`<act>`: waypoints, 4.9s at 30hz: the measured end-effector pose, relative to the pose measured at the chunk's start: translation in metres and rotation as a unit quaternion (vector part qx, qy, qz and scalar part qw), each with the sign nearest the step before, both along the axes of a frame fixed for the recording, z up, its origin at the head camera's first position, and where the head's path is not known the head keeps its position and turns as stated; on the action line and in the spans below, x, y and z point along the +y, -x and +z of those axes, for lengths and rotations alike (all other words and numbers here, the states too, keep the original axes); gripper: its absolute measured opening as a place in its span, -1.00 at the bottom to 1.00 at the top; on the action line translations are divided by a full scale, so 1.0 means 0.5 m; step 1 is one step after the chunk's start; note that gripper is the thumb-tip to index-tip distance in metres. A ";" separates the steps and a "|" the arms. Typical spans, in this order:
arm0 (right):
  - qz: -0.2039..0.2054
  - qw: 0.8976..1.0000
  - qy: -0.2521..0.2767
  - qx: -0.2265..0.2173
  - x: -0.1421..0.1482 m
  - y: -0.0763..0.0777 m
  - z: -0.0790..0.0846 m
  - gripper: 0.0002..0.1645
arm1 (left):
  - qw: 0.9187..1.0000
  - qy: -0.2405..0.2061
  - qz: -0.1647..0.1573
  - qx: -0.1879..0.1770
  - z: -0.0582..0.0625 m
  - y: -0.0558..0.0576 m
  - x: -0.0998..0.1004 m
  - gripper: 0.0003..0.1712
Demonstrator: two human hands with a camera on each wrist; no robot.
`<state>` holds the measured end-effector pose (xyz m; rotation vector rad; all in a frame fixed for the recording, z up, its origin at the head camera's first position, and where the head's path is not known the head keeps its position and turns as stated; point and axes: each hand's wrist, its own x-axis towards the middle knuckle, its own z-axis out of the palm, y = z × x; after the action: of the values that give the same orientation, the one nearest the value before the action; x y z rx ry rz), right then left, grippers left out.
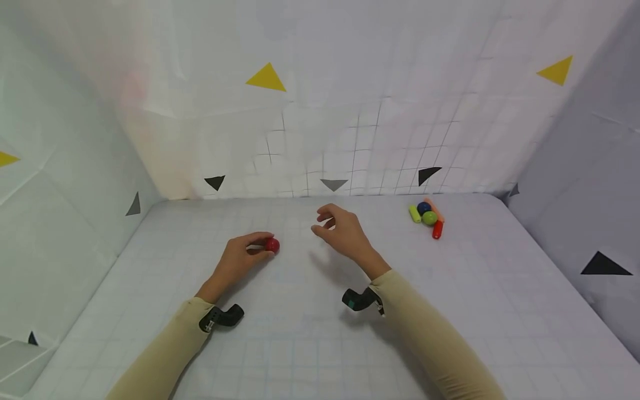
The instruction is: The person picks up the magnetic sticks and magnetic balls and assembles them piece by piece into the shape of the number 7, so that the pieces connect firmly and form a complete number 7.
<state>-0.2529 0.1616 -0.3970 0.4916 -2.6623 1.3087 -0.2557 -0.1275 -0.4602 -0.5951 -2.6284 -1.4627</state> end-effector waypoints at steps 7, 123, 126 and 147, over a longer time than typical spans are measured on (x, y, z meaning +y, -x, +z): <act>-0.018 1.000 -0.008 0.001 0.026 0.004 0.010 -0.53 | 1.000 0.005 0.005 -0.002 0.002 -0.003 -0.003 -0.49; -0.155 0.966 -0.205 -0.032 0.345 0.064 -0.072 -0.52 | 1.000 0.003 0.020 -0.018 -0.005 -0.004 0.000 -0.50; -0.149 0.964 -0.214 -0.048 0.348 0.065 -0.070 -0.47 | 1.000 0.001 0.019 -0.019 -0.006 -0.004 0.000 -0.51; -0.127 0.964 -0.233 -0.028 0.356 0.065 -0.077 -0.52 | 1.000 0.000 0.016 -0.008 -0.014 0.001 -0.002 -0.52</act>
<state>-0.2856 0.3398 -0.4355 0.1467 -2.9562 0.6324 -0.2561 -0.1286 -0.4673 -0.5407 -2.6365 -1.4644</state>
